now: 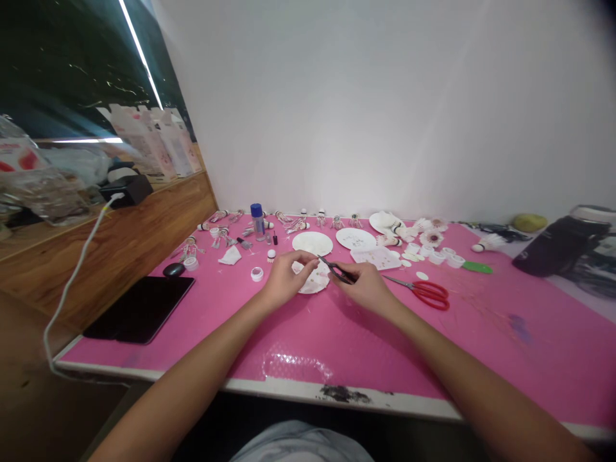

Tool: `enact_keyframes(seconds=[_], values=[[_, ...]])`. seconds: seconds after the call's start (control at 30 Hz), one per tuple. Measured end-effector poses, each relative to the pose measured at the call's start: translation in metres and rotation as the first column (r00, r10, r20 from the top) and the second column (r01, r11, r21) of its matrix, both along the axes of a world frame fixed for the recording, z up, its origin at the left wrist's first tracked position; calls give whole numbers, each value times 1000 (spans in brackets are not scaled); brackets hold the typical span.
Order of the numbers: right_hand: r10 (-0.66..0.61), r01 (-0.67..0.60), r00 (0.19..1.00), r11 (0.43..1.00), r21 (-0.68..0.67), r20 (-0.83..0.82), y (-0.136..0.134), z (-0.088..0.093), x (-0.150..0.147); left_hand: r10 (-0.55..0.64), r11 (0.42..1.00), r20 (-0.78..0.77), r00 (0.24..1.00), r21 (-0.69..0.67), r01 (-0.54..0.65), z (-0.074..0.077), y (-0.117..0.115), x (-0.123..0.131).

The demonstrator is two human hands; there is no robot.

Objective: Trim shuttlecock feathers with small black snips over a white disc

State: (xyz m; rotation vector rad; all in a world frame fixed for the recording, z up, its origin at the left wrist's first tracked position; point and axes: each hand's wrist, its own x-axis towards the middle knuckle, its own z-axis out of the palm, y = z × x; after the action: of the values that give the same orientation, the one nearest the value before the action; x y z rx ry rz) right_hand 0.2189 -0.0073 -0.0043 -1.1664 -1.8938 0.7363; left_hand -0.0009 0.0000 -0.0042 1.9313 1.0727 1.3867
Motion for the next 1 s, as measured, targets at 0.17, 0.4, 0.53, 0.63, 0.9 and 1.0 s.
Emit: enact_keyframes(seconds=[0.17, 0.4, 0.53, 0.63, 0.9, 1.0], values=[[-2, 2, 1000, 1000, -20, -9, 0, 2, -1, -13, 1000, 10, 1000, -14, 14, 1, 0, 0], [22, -27, 998, 995, -98, -57, -1, 6, -2, -16, 1000, -3, 1000, 2, 16, 3, -1, -1], [35, -48, 996, 986, -159, -78, -2, 9, -3, -14, 1000, 1, 1000, -3, 14, 2, 0, -1], [33, -53, 995, 976, -213, -94, -3, 11, -4, -10, 1000, 7, 1000, -4, 10, 1, 1, -1], [13, -58, 992, 931, -360, -126, -8, 23, -8, 0, 1000, 4, 1000, -12, 0, 2, 0, -1], [46, -112, 986, 893, -436, -159, -12, 25, -8, -2, 1000, 5, 1000, -18, 2, 4, -1, -1]])
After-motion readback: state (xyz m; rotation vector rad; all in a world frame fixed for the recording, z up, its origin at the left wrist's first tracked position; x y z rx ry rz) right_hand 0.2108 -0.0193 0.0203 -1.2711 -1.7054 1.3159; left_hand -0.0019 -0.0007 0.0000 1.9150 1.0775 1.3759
